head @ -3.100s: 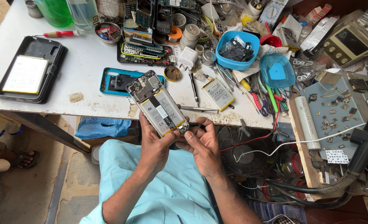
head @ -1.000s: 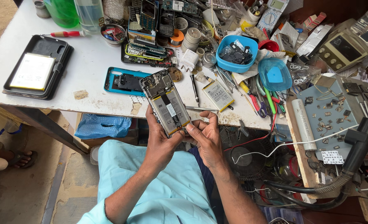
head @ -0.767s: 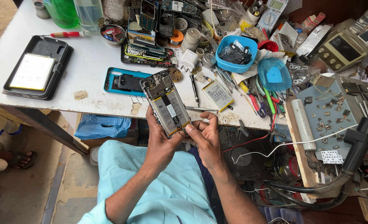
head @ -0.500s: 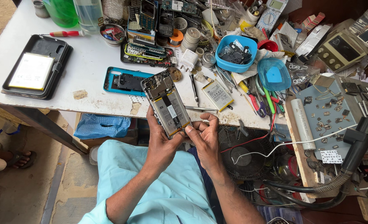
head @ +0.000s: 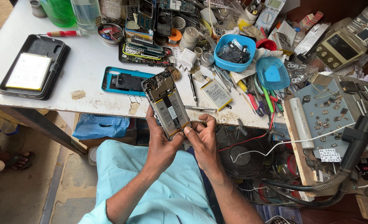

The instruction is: The person sits at a cluttered repair bench and repairs a smartphone. They hold the opened phone, use tweezers to work on its internal components, manipulate the battery and connectors, briefly reach to the side, and continue pressing and adjusting parts inside the phone body.

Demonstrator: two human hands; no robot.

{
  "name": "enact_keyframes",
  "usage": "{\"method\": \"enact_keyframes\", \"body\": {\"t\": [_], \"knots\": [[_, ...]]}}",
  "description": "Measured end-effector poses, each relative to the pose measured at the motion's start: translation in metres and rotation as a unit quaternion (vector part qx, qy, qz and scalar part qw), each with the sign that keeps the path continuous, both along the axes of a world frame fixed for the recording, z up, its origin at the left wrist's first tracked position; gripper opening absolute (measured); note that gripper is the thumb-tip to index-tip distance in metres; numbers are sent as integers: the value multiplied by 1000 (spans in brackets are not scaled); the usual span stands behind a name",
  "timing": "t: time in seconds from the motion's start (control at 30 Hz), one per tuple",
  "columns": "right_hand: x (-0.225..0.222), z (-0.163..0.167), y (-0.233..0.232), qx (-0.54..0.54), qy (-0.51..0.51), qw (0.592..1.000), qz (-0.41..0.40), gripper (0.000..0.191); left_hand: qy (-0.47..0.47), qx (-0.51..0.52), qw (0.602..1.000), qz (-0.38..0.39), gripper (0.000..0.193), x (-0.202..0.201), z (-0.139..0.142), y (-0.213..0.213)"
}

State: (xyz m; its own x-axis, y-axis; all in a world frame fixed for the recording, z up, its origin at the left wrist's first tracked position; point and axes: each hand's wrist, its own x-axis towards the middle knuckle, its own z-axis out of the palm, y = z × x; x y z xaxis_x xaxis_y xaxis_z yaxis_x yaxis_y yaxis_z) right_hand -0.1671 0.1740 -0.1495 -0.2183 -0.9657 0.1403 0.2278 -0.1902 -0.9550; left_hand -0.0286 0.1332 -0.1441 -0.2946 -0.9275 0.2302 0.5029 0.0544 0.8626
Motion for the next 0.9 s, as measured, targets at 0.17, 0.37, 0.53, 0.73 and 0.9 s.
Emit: {"method": "enact_keyframes", "body": {"t": [0.17, 0.37, 0.53, 0.73, 0.9], "knots": [[0, -5, 0, 0, -17, 1000, 1, 44, -5, -13, 1000, 6, 103, 1, -1, 3], [-3, 12, 5, 25, -77, 997, 16, 44, 49, 32, 998, -31, 103, 2, 8, -3], [-6, 25, 12, 12, -111, 993, 43, 49, 99, 55, 992, -53, 102, 7, 13, -8], [-5, 18, 9, 4, -63, 997, 37, 56, 117, 91, 987, -69, 106, 4, 5, -6], [-4, 12, 5, 3, -47, 999, 17, 55, 122, 63, 989, -56, 104, 0, -2, -2]]}}
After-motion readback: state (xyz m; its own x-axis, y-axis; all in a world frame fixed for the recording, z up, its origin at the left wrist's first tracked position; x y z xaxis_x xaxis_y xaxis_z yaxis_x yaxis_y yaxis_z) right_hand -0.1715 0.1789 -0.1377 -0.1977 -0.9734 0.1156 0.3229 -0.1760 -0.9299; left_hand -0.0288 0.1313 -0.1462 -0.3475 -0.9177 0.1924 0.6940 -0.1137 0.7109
